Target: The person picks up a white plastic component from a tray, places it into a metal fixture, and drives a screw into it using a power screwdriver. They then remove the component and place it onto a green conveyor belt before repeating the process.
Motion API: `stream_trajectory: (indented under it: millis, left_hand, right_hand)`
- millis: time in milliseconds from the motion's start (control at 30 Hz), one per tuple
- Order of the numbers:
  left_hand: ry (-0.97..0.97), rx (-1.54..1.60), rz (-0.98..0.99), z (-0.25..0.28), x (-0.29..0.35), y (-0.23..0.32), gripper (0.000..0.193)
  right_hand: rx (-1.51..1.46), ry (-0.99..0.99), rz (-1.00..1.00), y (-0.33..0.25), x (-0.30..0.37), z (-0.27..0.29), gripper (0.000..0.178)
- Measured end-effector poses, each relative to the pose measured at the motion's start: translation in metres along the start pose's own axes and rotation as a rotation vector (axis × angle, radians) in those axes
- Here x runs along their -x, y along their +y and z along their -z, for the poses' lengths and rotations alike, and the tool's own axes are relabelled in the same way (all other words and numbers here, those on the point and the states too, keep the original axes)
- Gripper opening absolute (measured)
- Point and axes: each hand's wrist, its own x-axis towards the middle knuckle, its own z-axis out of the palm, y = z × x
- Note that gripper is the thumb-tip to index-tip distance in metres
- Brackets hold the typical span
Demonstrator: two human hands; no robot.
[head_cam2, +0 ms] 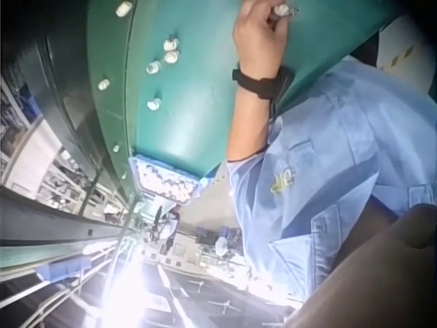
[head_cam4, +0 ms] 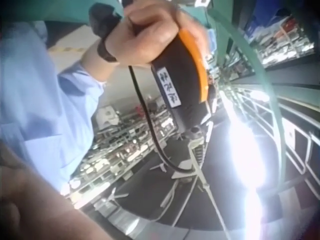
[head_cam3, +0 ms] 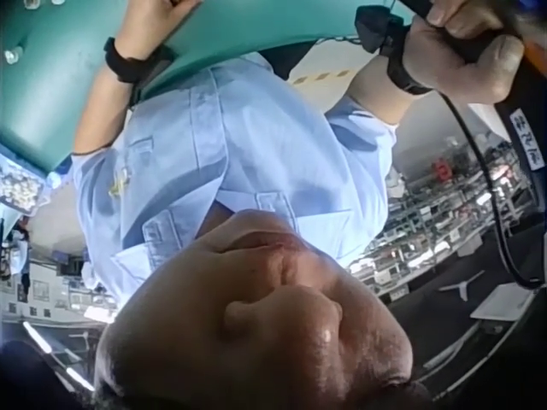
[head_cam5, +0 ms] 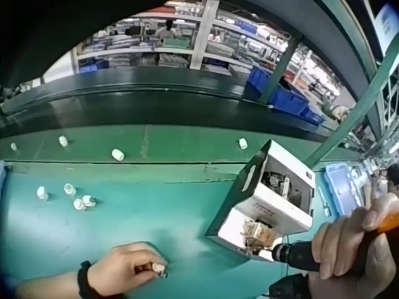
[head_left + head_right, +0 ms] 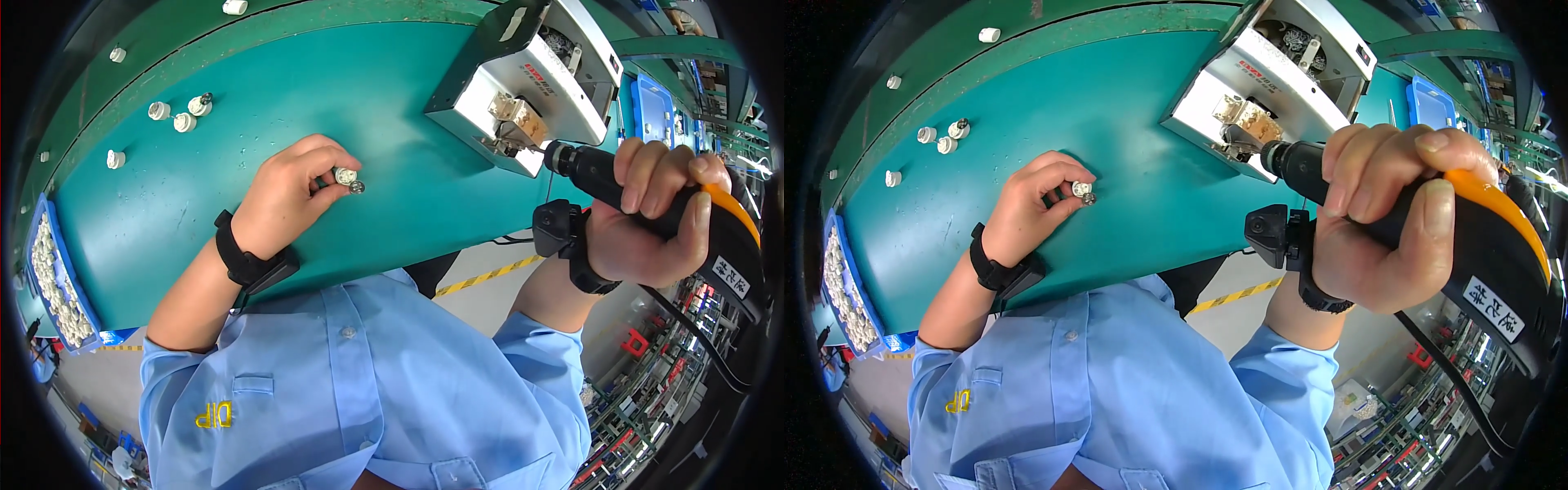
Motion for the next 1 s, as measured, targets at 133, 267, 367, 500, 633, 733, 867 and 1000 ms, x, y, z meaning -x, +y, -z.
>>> stream_trajectory:
  millis: [133,267,367,500,633,733,867,1000]
  left_hand:
    - [0.005,-0.001,-0.008,0.0,0.0,-0.002,0.029]
    - [0.011,0.011,-0.032,-0.001,0.0,-0.004,0.031]
    - [0.006,0.002,-0.027,-0.001,0.001,-0.005,0.032]
    - [0.04,0.011,-0.026,-0.001,-0.001,-0.001,0.027]
    - [0.048,0.005,-0.016,-0.003,-0.002,-0.001,0.024]
    - [0.051,-0.002,-0.013,-0.003,-0.001,-0.002,0.024]
    - [0.055,0.0,-0.014,-0.002,0.0,-0.002,0.023]
    - [0.058,-0.007,-0.016,-0.002,0.003,-0.002,0.022]
  right_hand:
    - [-0.077,-0.331,0.02,0.001,-0.008,0.001,0.022]
    - [-0.028,-0.616,0.094,-0.001,-0.019,-0.002,0.023]
    - [-0.104,-0.756,0.088,0.003,-0.031,0.006,0.023]
    - [-0.176,-0.61,0.009,0.004,-0.026,0.005,0.022]
    - [-0.008,0.297,-0.203,0.011,-0.029,-0.006,0.026]
    - [-0.131,0.184,-0.243,0.023,-0.039,0.006,0.023]
    - [-0.342,-0.393,-0.205,0.014,-0.041,0.012,0.023]
    - [-0.231,-0.178,-0.293,0.019,-0.046,0.009,0.023]
